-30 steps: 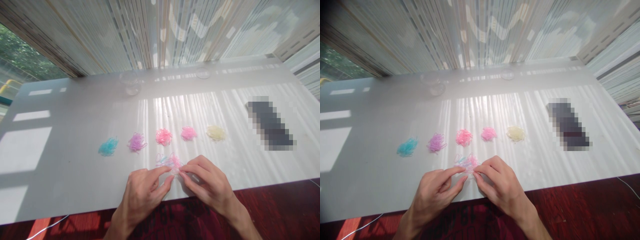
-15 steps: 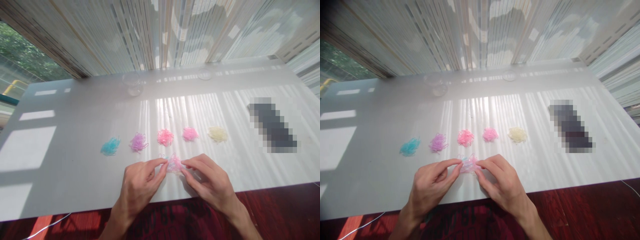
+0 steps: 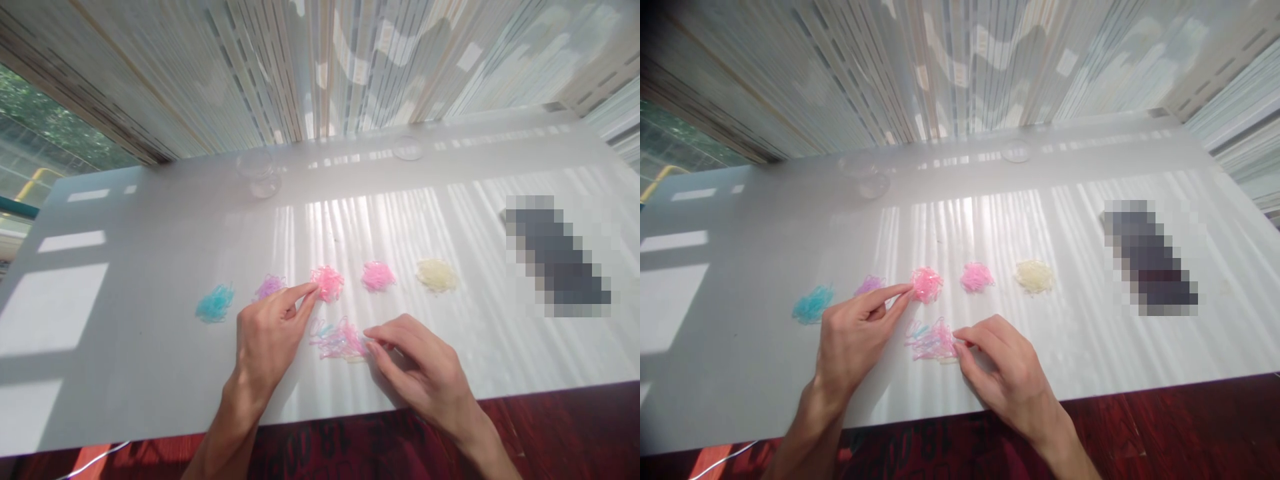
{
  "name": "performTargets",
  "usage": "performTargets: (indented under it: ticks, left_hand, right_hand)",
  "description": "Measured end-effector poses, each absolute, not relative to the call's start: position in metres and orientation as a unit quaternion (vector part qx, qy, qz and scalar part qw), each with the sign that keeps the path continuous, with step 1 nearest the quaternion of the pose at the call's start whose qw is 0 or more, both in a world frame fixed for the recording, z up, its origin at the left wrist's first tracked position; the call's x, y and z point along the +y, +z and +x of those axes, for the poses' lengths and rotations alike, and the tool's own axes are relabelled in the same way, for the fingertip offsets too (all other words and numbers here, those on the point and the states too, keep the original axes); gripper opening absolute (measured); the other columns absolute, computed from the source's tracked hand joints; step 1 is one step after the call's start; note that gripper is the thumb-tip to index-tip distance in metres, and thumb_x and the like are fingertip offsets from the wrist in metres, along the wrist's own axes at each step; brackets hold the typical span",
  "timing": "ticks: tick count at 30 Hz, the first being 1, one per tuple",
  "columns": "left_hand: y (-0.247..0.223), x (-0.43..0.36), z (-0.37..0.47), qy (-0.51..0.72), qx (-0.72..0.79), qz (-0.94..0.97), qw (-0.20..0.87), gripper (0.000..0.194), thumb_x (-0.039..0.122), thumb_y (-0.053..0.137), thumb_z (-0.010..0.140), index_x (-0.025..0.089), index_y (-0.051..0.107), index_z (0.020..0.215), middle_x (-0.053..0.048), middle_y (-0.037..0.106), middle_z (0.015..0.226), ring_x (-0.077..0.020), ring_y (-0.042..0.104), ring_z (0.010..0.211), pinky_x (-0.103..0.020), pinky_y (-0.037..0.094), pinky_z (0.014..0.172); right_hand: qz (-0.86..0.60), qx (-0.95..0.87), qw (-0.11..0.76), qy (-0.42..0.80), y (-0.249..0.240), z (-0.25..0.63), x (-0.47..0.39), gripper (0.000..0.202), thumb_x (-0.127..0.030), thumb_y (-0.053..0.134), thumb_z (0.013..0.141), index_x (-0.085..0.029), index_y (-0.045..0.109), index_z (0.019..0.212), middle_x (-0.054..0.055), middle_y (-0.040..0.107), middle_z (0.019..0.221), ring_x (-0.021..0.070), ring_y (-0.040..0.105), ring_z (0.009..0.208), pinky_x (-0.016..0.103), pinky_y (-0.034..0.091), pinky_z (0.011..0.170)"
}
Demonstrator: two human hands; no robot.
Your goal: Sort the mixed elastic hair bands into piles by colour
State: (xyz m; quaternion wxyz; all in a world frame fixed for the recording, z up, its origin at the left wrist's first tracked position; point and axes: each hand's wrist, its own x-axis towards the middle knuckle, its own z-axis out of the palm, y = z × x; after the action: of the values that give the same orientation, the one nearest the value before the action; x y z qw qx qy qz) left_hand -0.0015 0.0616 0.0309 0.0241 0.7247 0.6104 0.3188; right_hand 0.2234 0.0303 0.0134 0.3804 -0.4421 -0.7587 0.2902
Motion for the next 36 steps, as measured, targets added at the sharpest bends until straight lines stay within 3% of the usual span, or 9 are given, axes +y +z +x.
performTargets:
  ticks: [36]
  left_hand:
    - [0.037, 0.036, 0.000, 0.299, 0.626, 0.720, 0.021, 0.021, 0.027, 0.064, 0.098, 0.019, 0.081, 0.090, 0.003, 0.069, 0.058, -0.0086, 0.055, 0.044, -0.022, 0.040, 0.048]
  right_hand:
    - [-0.450, -0.765, 0.361, 0.286, 0.017, 0.224, 0.031, 0.012, -0.014, 0.061, 0.098, -0.022, 0.069, 0.103, 0.001, 0.066, 0.078, 0.0143, 0.064, 0.068, 0.027, 0.053, 0.062]
